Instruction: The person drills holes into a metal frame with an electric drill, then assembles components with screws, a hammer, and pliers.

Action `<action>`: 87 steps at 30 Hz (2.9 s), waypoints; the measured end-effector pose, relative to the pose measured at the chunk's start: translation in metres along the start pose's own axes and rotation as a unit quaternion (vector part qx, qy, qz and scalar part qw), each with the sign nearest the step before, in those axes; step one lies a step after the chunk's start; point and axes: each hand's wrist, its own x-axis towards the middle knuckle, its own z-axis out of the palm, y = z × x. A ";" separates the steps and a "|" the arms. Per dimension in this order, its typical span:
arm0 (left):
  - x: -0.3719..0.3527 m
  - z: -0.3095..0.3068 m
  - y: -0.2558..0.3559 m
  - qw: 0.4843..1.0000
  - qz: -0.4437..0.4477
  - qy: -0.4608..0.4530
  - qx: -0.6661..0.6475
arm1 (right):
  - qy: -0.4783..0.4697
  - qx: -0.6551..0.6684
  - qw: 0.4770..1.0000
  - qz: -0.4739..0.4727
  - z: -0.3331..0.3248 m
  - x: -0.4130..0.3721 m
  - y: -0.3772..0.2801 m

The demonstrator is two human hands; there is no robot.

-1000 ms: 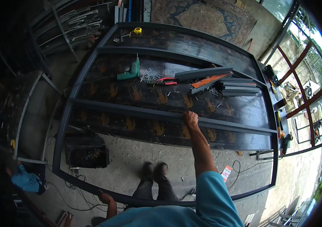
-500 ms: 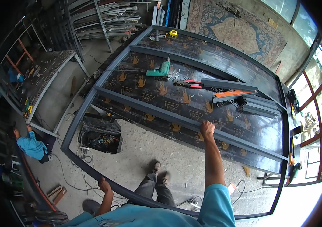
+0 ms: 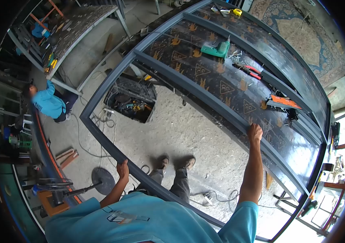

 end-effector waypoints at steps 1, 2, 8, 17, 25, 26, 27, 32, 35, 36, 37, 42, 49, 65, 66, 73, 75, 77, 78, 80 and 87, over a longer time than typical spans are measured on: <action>0.002 -0.003 -0.003 1.000 0.005 -0.012 0.019 | -0.004 -0.003 1.000 0.002 -0.003 -0.003 -0.003; -0.001 -0.003 -0.007 1.000 -0.014 0.019 0.020 | -0.014 -0.020 1.000 0.008 -0.012 -0.009 -0.009; 0.003 -0.012 -0.008 1.000 0.022 -0.003 -0.008 | -0.003 -0.014 1.000 0.006 -0.010 -0.019 -0.015; 0.009 -0.017 -0.001 0.998 -0.008 -0.063 -0.025 | 0.253 0.126 0.958 -0.045 -0.006 -0.161 -0.039; 0.062 -0.083 0.001 0.879 -0.189 -0.337 -0.281 | -0.337 0.106 0.930 0.105 0.074 -0.460 0.030; 0.069 -0.087 0.001 0.876 -0.184 -0.337 -0.291 | -0.322 0.108 0.926 0.167 0.068 -0.482 0.024; 0.078 -0.088 0.004 0.874 -0.173 -0.336 -0.305 | -0.300 0.115 0.920 0.224 0.067 -0.491 0.014; 0.099 -0.087 0.017 0.891 -0.119 -0.328 -0.289 | -0.300 0.074 0.929 0.205 0.061 -0.484 -0.003; 0.095 -0.088 0.027 0.905 -0.097 -0.311 -0.275 | -0.279 0.050 0.941 0.187 0.078 -0.483 0.001; 0.102 -0.086 0.020 0.905 -0.114 -0.307 -0.270 | -0.279 0.058 0.948 0.143 0.084 -0.485 0.006; 0.108 -0.085 0.020 0.903 -0.111 -0.320 -0.265 | -0.276 0.065 0.953 0.107 0.084 -0.489 0.010; 0.105 -0.083 0.020 0.923 -0.100 -0.270 -0.255 | -0.206 0.104 0.952 0.202 0.086 -0.489 0.005; 0.099 -0.084 0.005 0.925 -0.132 -0.302 -0.190 | 0.328 0.321 0.775 0.434 0.045 -0.561 -0.022; 0.060 -0.012 -0.101 0.611 0.305 -0.552 0.478 | -0.215 0.416 0.616 0.634 0.264 -0.901 -0.238; 0.043 -0.007 -0.095 0.613 0.286 -0.578 0.456 | -0.183 0.426 0.609 0.643 0.269 -0.889 -0.239; -0.063 -0.006 -0.044 0.586 0.388 -0.527 0.478 | -0.022 0.686 0.406 0.603 0.213 -0.748 -0.146; -0.073 -0.001 -0.055 0.521 0.472 -0.537 0.467 | 0.012 0.730 0.396 0.558 0.213 -0.733 -0.128; -0.086 0.009 -0.054 0.429 0.492 -0.580 0.488 | 0.023 0.756 0.395 0.521 0.206 -0.727 -0.114; -0.091 0.015 -0.055 0.406 0.514 -0.586 0.477 | 0.035 0.756 0.391 0.524 0.203 -0.726 -0.113; -0.105 0.024 -0.048 0.369 0.526 -0.605 0.469 | 0.059 0.746 0.406 0.524 0.189 -0.725 -0.122; -0.174 0.047 -0.044 0.437 0.275 -0.731 0.447 | -0.011 0.755 0.362 0.546 0.174 -0.759 -0.198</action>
